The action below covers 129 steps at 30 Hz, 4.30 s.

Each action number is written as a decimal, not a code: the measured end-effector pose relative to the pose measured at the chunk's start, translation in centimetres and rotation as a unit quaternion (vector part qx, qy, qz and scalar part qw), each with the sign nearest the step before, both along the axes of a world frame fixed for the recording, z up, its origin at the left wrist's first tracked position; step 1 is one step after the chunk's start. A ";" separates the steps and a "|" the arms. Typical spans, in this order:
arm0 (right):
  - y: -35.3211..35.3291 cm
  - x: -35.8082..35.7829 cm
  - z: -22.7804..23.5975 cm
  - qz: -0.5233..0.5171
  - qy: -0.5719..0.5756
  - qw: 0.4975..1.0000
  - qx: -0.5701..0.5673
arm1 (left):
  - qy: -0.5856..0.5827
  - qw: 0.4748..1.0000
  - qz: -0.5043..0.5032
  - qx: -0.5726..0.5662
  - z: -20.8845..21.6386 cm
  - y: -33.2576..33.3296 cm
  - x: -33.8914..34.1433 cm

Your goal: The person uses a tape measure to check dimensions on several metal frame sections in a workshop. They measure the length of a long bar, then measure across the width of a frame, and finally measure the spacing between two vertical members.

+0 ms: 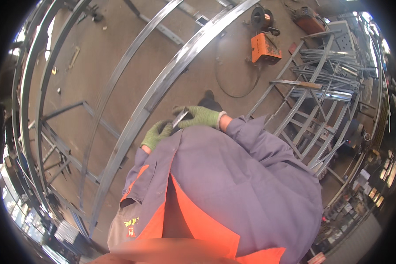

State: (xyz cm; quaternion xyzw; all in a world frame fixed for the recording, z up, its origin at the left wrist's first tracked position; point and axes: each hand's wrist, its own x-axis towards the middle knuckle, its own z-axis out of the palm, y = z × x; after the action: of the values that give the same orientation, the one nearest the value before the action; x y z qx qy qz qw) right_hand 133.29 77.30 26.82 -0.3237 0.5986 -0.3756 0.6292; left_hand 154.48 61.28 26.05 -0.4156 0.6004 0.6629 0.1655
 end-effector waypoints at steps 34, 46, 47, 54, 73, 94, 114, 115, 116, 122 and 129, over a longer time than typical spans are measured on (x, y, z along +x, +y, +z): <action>32.5 -48.7 1.2 -0.341 -0.015 0.935 0.095 | 0.131 0.929 -0.332 0.103 -3.8 27.8 -67.9; 29.5 -71.6 1.3 -0.359 0.096 0.924 0.086 | 0.155 0.913 -0.298 0.232 -2.4 23.0 -91.7; 29.3 -73.1 0.9 -0.367 0.101 0.923 0.048 | 0.193 0.911 -0.297 0.212 -2.2 22.8 -93.0; 28.5 -85.0 1.4 -0.429 -0.015 0.903 -0.017 | 0.134 0.930 -0.262 0.220 0.2 21.4 -101.3; 29.6 -128.2 1.7 -0.139 -0.031 0.988 -0.055 | 0.066 0.990 -0.021 0.123 4.9 28.1 -133.6; -17.3 -142.7 -1.2 -0.131 0.005 0.986 -0.108 | 0.294 0.950 0.088 0.059 0.0 -14.4 -143.3; -81.5 -139.7 -0.1 0.276 -0.132 0.952 -0.023 | 0.087 0.872 0.443 -0.191 2.9 -59.5 -139.6; -84.1 -138.7 0.6 0.296 -0.126 0.947 -0.017 | 0.103 0.867 0.454 -0.176 3.9 -61.5 -138.8; -86.7 -137.6 1.2 0.317 -0.120 0.941 -0.017 | 0.131 0.855 0.467 -0.185 4.5 -63.3 -138.0; -100.6 -127.9 2.4 0.406 0.000 0.905 -0.127 | 0.369 0.716 0.592 -0.023 1.8 -73.9 -131.7; -114.7 -110.7 6.0 0.461 -0.022 0.872 -0.165 | 0.302 0.691 0.656 -0.031 1.5 -83.0 -118.4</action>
State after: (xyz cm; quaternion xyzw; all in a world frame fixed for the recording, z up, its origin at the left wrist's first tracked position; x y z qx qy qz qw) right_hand 22.62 -37.42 32.85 -0.6539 0.2966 -0.1435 0.6811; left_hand 36.10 -21.71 27.54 -0.4861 0.2131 0.6736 -0.5143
